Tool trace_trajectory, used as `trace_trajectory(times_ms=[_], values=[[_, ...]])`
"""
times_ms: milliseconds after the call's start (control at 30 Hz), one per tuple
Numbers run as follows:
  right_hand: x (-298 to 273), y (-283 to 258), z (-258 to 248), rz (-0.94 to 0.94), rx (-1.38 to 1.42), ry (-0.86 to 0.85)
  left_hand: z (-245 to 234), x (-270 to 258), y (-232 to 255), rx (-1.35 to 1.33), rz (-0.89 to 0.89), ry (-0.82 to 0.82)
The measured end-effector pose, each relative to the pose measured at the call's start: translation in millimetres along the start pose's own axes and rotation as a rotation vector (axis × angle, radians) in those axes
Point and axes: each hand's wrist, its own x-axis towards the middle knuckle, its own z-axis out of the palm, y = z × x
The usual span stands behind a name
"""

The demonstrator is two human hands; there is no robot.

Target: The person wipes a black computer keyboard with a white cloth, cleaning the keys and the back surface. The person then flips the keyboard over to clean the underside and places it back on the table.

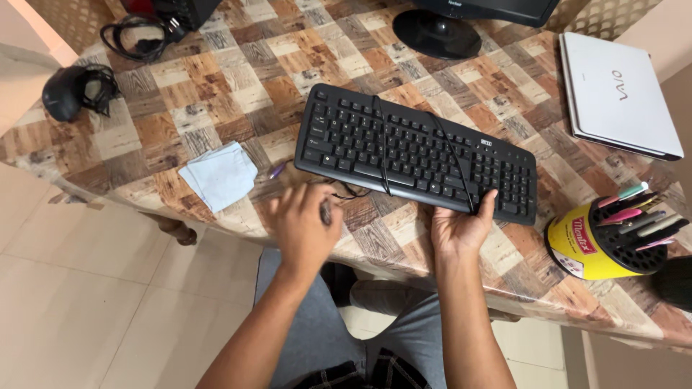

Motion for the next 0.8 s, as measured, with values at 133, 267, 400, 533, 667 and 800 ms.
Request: trace_trajectory(times_ms=[133, 267, 400, 533, 667, 800], values=[[-4, 2, 7, 0.002, -0.028, -0.012, 20, -14, 14, -0.072, 0.052, -0.150], [-8, 4, 10, -0.020, 0.005, 0.028, 27, -3, 25, 0.079, 0.074, -0.244], [-10, 6, 15, -0.030, -0.043, 0.032, 25, 2, 31, 0.059, -0.004, -0.311], [-11, 6, 15, -0.038, -0.125, -0.006, 9, -3, 33, -0.053, 0.092, -0.166], [-10, 6, 9, -0.026, -0.145, -0.027, -11, -14, 31, -0.289, 0.137, 0.008], [-10, 9, 12, -0.025, -0.182, -0.023, -20, -27, 14, -0.508, -0.044, 0.088]])
